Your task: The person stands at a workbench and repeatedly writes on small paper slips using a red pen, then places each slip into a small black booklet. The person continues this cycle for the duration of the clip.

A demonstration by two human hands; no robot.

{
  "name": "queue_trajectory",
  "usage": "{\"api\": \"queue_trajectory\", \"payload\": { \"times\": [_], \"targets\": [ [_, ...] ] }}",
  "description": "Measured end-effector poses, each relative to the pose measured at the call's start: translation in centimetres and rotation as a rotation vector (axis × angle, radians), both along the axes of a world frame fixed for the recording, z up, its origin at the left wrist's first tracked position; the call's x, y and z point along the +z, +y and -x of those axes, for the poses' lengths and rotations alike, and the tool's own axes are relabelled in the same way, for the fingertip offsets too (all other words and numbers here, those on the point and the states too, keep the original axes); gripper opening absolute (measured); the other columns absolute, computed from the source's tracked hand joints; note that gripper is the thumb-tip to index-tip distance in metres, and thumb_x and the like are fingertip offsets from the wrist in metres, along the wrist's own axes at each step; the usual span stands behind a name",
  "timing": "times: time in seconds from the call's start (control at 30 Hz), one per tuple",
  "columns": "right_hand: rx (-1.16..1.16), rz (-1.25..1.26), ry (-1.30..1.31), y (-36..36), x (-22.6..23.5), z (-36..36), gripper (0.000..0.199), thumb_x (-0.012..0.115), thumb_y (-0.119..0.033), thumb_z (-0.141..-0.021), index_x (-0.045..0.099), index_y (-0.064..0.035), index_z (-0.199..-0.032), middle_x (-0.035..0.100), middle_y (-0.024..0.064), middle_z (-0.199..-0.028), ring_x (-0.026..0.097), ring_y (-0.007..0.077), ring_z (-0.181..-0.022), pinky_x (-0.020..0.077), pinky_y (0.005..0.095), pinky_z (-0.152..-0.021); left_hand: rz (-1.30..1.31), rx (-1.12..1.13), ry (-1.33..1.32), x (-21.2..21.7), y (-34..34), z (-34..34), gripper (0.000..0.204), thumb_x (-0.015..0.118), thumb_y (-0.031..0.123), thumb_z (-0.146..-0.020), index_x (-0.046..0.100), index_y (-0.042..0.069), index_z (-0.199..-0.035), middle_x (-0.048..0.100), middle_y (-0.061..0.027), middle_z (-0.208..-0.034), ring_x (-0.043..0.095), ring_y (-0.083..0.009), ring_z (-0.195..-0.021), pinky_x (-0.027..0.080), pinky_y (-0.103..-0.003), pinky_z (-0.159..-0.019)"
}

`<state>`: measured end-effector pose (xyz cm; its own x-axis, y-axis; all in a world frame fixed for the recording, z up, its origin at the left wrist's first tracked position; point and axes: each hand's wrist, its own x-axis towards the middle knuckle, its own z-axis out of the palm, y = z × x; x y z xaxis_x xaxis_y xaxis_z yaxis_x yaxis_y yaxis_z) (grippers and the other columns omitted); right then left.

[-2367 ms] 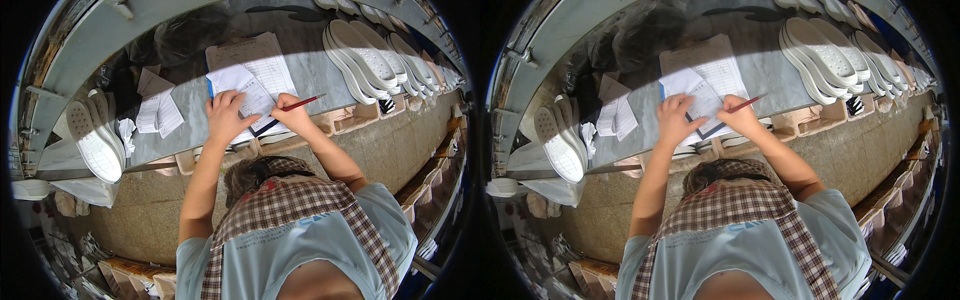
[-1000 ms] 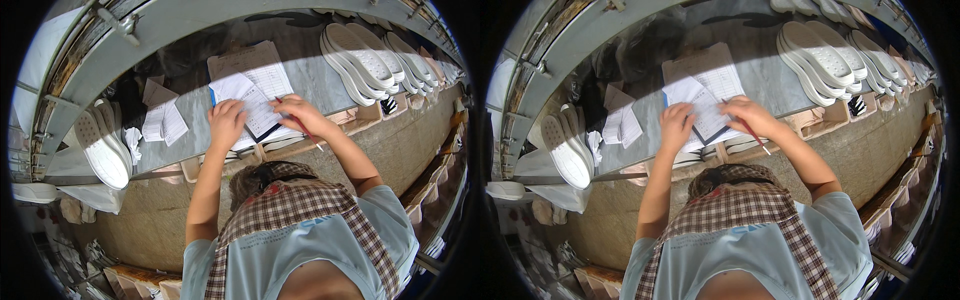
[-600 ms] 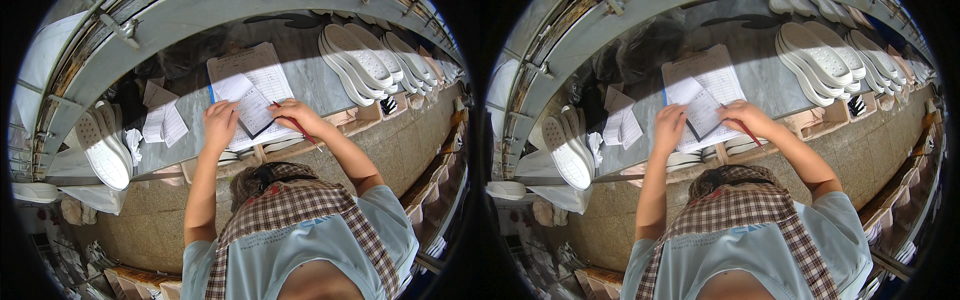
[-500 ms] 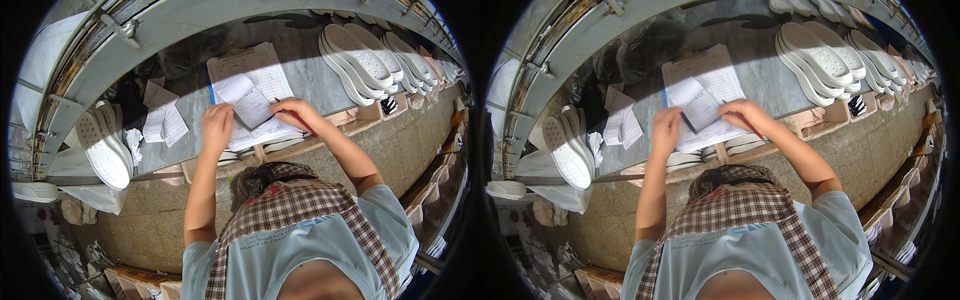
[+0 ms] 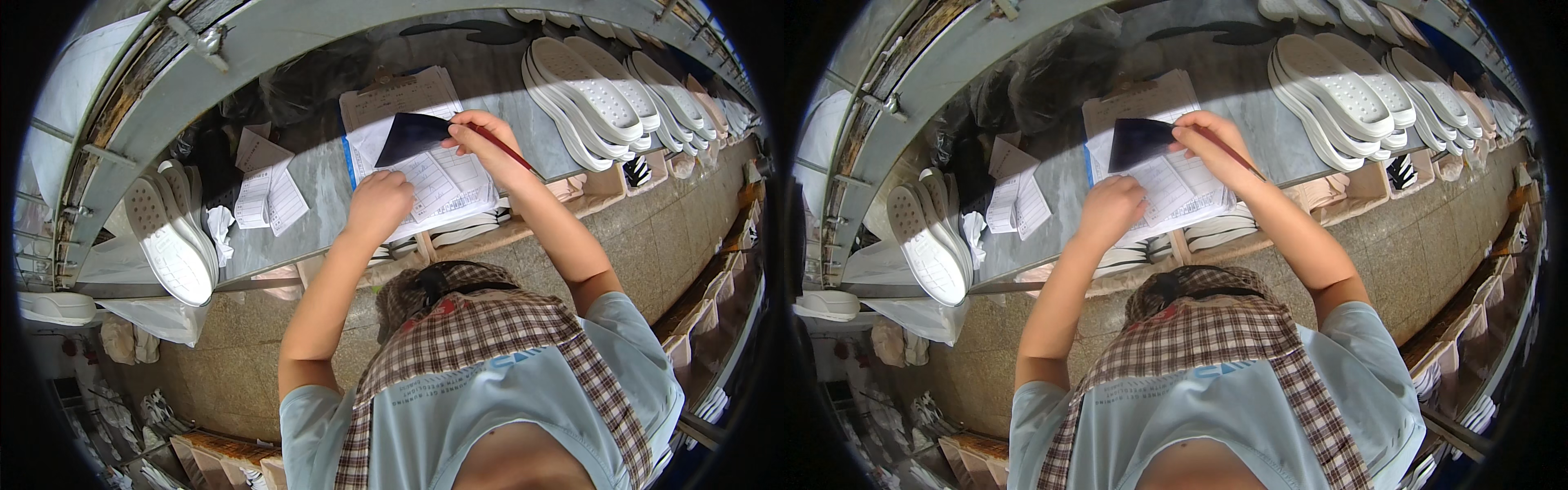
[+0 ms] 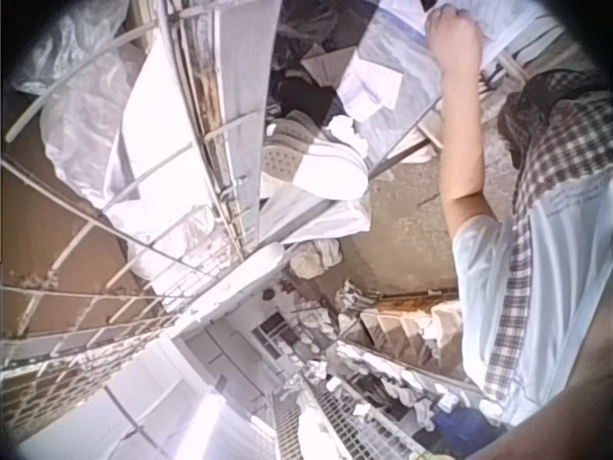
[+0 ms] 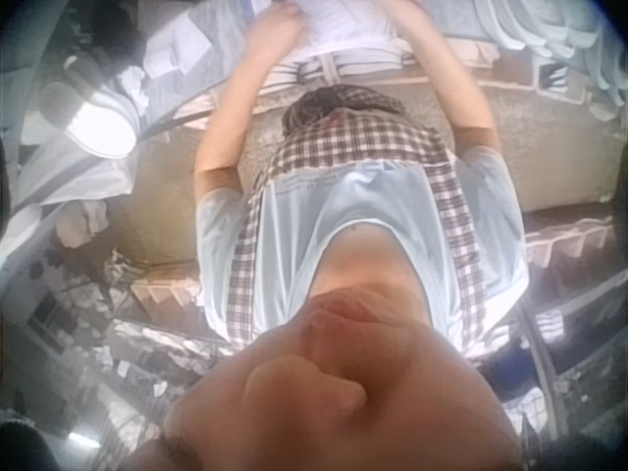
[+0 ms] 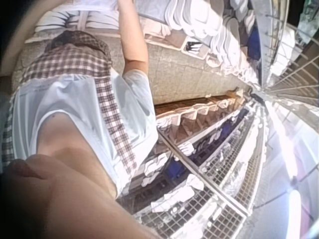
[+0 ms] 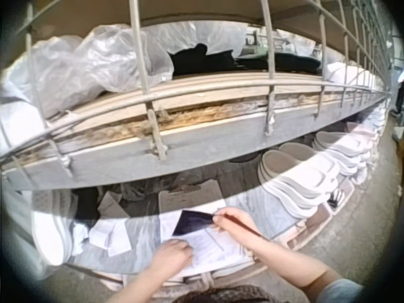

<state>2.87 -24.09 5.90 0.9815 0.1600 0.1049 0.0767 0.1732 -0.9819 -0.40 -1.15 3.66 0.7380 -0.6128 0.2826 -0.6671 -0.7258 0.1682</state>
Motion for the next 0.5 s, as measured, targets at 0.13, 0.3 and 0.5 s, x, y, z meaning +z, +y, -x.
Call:
{"api": "queue_trajectory", "payload": {
  "times": [0.13, 0.3, 0.5],
  "targets": [
    [-0.061, -0.032, -0.022, -1.3, 0.6, 0.4, 0.017, 0.063, -0.012, -0.091, 0.062, -0.0021, -0.105, 0.067, 0.0059, -0.095, 0.068, 0.016, -0.086, 0.0499, 0.0254, -0.069, -0.029, -0.074, -0.12, -0.2, -0.3, -0.9, 0.008, 0.065, 0.012, -0.07, 0.06, 0.006, -0.067, 0.059, -0.0075, -0.076, 0.059, -0.0292, -0.08, 0.049, -0.042, -0.072],
    [-0.15, -0.077, -0.041, -3.4, 0.9, 1.0, 0.013, 0.062, -0.009, -0.091, 0.063, -0.0036, -0.103, 0.068, 0.0059, -0.087, 0.07, 0.0172, -0.083, 0.0514, 0.0239, -0.068, -0.026, -0.061, 0.0, -0.5, -0.3, -1.7, 0.008, 0.064, 0.011, -0.067, 0.059, 0.005, -0.066, 0.06, -0.0104, -0.077, 0.059, -0.0309, -0.079, 0.049, -0.042, -0.071],
    [-0.172, -0.17, -0.09, -5.7, 0.8, 1.8, 0.011, 0.06, -0.007, -0.093, 0.062, -0.0039, -0.103, 0.068, 0.0074, -0.091, 0.07, 0.0192, -0.085, 0.0521, 0.0249, -0.069, 0.532, 0.273, 0.405, -0.8, 0.9, -2.1, 0.014, 0.061, 0.013, -0.084, 0.058, 0.003, -0.075, 0.06, -0.0081, -0.079, 0.066, -0.0227, -0.079, 0.051, -0.034, -0.063]
  ]
}}
